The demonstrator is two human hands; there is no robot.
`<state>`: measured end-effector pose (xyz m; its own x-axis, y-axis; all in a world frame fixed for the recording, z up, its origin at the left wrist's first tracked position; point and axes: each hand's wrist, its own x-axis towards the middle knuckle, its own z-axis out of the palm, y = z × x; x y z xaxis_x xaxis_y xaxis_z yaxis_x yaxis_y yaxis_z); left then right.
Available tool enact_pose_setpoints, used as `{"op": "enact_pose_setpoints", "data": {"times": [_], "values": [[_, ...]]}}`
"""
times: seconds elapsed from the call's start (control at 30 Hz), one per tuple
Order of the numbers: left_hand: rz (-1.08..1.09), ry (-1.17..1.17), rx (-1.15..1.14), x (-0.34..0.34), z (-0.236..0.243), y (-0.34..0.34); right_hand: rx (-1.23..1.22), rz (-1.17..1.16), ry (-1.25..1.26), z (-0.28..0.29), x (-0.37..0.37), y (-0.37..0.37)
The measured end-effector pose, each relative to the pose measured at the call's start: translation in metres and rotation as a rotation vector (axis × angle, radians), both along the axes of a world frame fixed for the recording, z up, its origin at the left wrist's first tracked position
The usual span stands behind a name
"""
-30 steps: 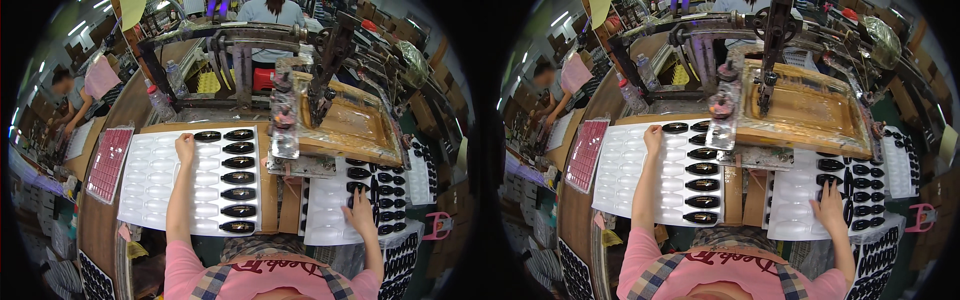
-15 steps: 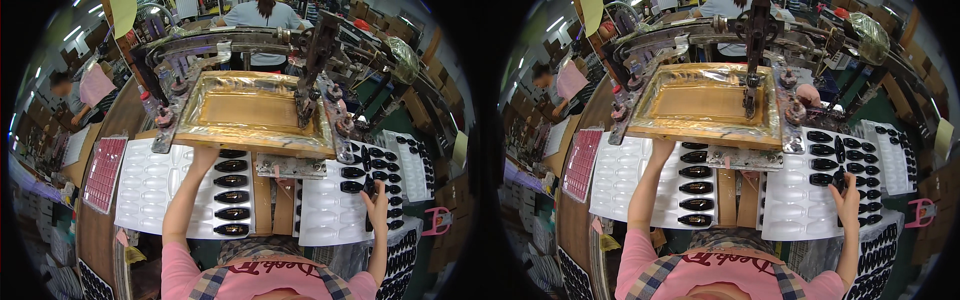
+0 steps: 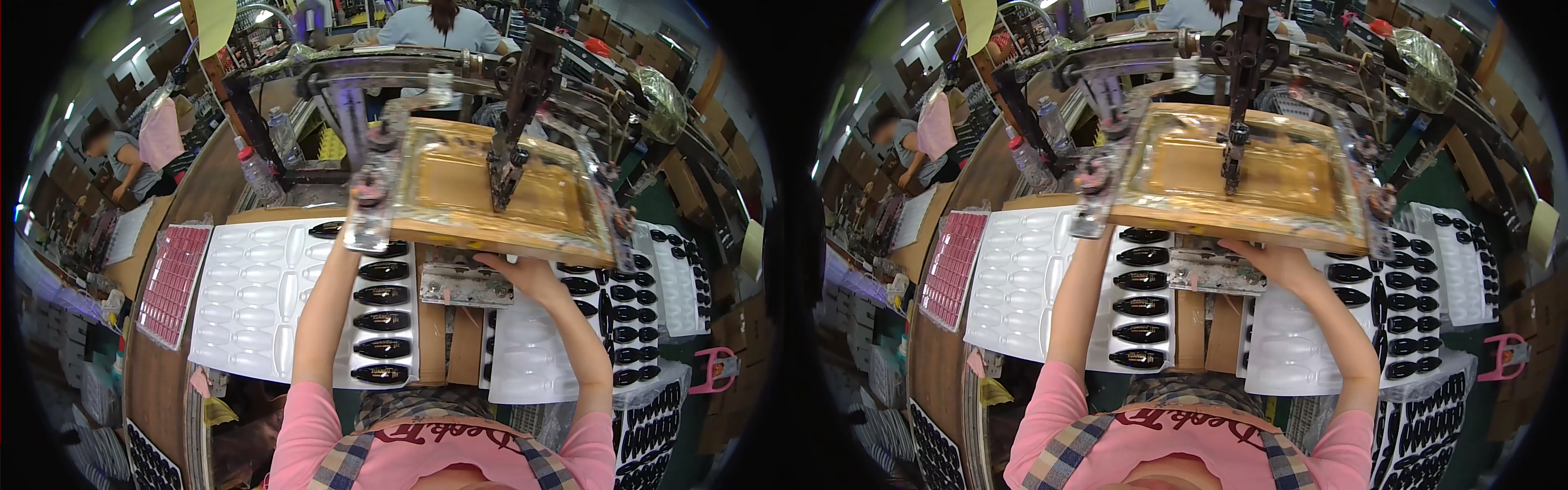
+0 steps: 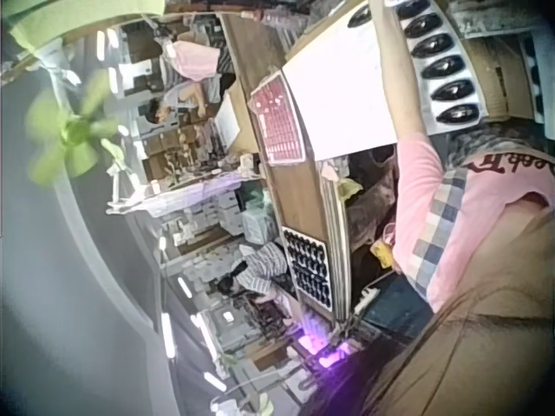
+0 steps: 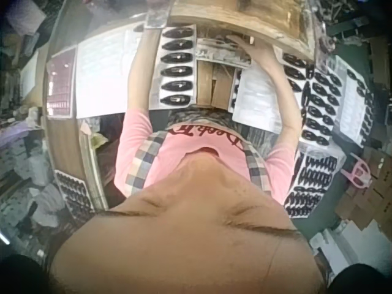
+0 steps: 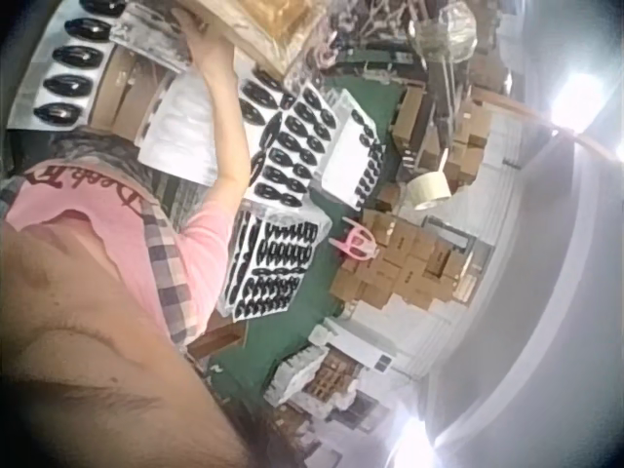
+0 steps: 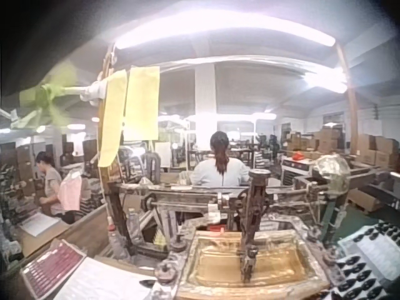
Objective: Screen printing gold patterns onto black hair clips using a manual printing machine.
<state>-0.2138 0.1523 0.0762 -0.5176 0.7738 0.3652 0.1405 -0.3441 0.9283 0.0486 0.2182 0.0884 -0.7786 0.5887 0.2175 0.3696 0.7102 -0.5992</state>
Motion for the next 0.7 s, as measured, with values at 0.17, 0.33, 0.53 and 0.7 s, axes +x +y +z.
{"op": "enact_pose_setpoints", "data": {"times": [0.17, 0.33, 0.53, 0.7], "values": [[0.302, -0.047, -0.020, -0.065, -0.045, -0.069, -0.020, 0.031, -0.017, 0.003, 0.002, -0.008], [0.569, 0.014, -0.138, -0.101, -0.111, -0.122, -0.045, -0.147, 0.117, -0.007, 0.070, 0.012], [0.689, 0.013, -0.337, -0.112, -0.158, -0.125, 0.322, -0.343, -0.482, -0.059, 0.144, 0.011], [0.862, 0.580, -0.501, -0.103, -0.157, -0.125, 0.305, -0.360, -0.596, -0.037, 0.159, 0.001]]}}
